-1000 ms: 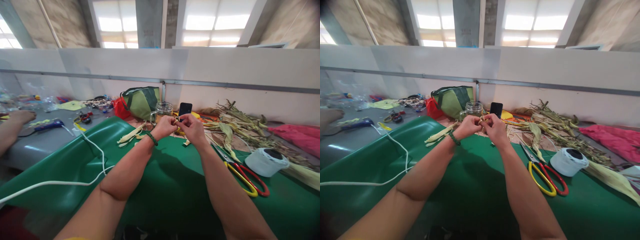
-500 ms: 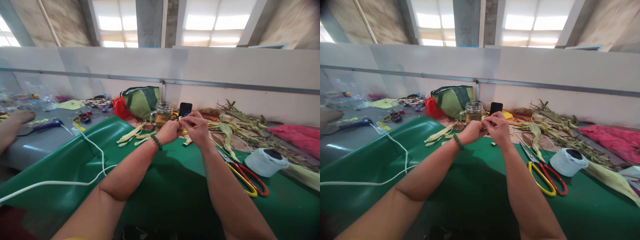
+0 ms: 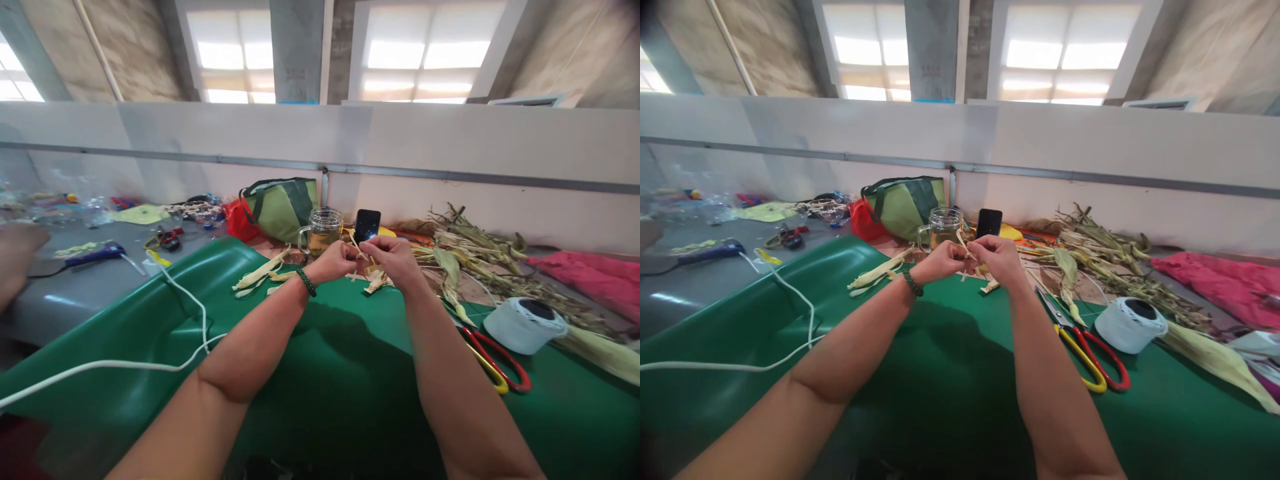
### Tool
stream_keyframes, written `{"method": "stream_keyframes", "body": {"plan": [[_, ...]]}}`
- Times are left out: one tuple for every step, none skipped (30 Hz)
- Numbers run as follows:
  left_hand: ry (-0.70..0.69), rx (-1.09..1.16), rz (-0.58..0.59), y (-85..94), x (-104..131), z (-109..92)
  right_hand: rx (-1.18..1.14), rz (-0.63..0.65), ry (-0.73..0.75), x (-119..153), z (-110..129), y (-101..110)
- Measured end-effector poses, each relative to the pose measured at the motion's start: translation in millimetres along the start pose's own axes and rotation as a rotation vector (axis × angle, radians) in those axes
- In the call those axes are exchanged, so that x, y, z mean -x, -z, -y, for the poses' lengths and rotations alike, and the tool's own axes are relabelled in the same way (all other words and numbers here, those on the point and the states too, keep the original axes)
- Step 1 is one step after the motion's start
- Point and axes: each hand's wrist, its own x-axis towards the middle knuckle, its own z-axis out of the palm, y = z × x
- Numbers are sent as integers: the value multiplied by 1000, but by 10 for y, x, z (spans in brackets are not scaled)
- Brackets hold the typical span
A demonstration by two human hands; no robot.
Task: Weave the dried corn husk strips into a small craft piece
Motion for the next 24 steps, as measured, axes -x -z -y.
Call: {"method": "stream_keyframes", "body": {"plan": [[7, 10, 22, -2, 6, -11, 0, -65, 23, -1, -2, 1], [18, 12, 55, -5, 12, -24, -3, -140, 37, -8, -9, 6], [31, 10, 93, -7, 19, -40, -14, -212, 40, -19, -21, 18], [42, 11, 129, -8, 26, -56, -38, -280, 37, -34, -37, 35], [50, 22, 157, -7, 34, -74, -73, -334, 32, -52, -57, 56], [54, 44, 176, -4, 41, -90, -111, -375, 28, -71, -78, 80], [54, 75, 185, 2, 47, -105, -146, -401, 27, -89, -98, 104], [53, 106, 191, 8, 53, -117, -172, -414, 25, -105, -115, 126], [53, 132, 195, 16, 56, -125, -191, -417, 22, -117, -127, 145], [55, 151, 197, 22, 58, -127, -203, -416, 19, -126, -133, 161], [58, 165, 194, 29, 57, -124, -217, -415, 17, -131, -132, 173], [63, 177, 182, 35, 54, -116, -239, -413, 13, -132, -124, 181], [69, 187, 158, 42, 49, -104, -263, -399, 3, -128, -109, 185], [73, 192, 123, 49, 43, -90, -286, -361, -18, -120, -91, 184], [75, 195, 80, 58, 36, -75, -297, -293, -50, -109, -70, 176], [74, 194, 38, 68, 29, -62, -292, -206, -83, -95, -49, 162], [70, 193, 5, 78, 24, -53, -271, -118, -109, -80, -31, 143], [65, 192, -14, 88, 21, -47, -241, -46, -119, -65, -16, 118], [59, 196, -16, 97, 21, -47, -213, -1, -113, -52, -7, 90], [56, 208, -4, 104, 24, -51, -194, 11, -95, -40, -2, 63], [57, 227, 14, 108, 29, -60, -183, -7, -72, -32, -2, 38], [62, 247, 33, 111, 35, -72, -176, -41, -53, -27, -4, 18], [72, 268, 49, 112, 43, -86, -166, -78, -39, -25, -9, 3], [85, 285, 59, 112, 49, -100, -153, -116, -30, -25, -16, -7]]}}
